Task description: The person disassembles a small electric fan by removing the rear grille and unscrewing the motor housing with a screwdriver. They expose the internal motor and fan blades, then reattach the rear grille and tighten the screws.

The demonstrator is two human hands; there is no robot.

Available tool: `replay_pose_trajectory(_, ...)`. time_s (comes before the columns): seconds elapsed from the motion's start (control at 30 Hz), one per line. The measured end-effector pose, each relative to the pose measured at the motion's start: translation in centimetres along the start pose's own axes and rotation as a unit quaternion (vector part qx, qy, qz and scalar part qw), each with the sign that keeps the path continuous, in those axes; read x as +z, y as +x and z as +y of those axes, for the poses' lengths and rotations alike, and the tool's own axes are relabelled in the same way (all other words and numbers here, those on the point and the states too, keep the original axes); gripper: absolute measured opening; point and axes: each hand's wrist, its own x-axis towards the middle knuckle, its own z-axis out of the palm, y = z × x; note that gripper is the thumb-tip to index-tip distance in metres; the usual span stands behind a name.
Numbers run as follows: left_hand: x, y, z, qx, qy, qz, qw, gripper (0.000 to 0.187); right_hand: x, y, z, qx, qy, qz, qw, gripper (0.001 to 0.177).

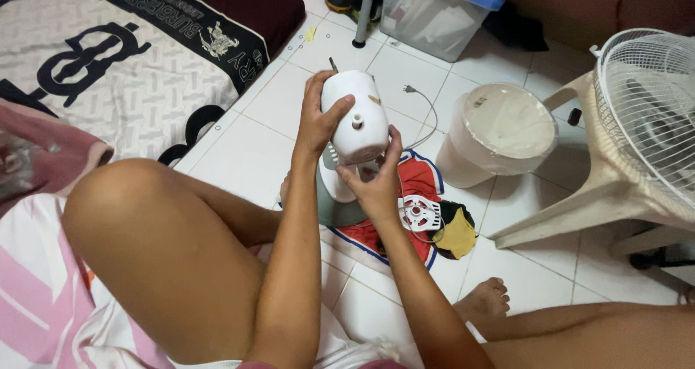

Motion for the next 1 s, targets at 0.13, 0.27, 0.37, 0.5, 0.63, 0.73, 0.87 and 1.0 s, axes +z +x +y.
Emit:
replay_pose_trajectory(0.13, -0.2, 0.7, -0.8, 0.065, -0.001, -0.001, 0.998, 0.062, 0.8, -0.5, 2.0, -0.038, 0.133, 0.028, 0.99, 0.099)
replay_pose_trajectory(0.27, 0.0, 0.5, -0.6, 0.053, -0.003, -0.011, 0.999, 0.063, 0.6, -0.5, 3.7, 0.222, 0.568, 0.182, 0.771, 0.053)
replay_pose_trajectory(0.37, 0.5, -0.3, 0.4, 0.074, 0.021, -0.015, 0.997, 0.061, -0.7, -0.6, 3.7, 0.406, 0.672, 0.15, 0.601, 0.052)
replay_pose_trajectory(0.5, 1.4, -2.3, 2.5, 0.066, 0.026, 0.003, 0.997, 0.062, -1.9, -1.7, 2.7, 0.441, 0.592, 0.204, 0.643, 0.044)
replay_pose_trajectory(0.63, 2.7, -6.1, 5.2, 0.065, 0.048, -0.025, 0.996, 0.06, -4.6, -5.6, 1.2, 0.483, 0.577, 0.244, 0.612, 0.044)
replay_pose_trajectory(0.73, 4.5, -9.1, 7.5, 0.092, 0.072, -0.07, 0.991, 0.061, -6.8, -9.5, 0.4, 0.463, 0.571, 0.209, 0.645, 0.042)
replay_pose_trajectory(0.87, 6.8, -15.2, 10.8, 0.095, 0.082, -0.136, 0.983, 0.061, -9.1, -13.5, 0.4, 0.489, 0.551, 0.301, 0.606, 0.044)
replay_pose_trajectory(1.0, 8.9, -21.2, 13.1, 0.1, 0.1, -0.219, 0.965, 0.048, -12.1, -18.1, 0.2, 0.378, 0.573, 0.281, 0.671, 0.053)
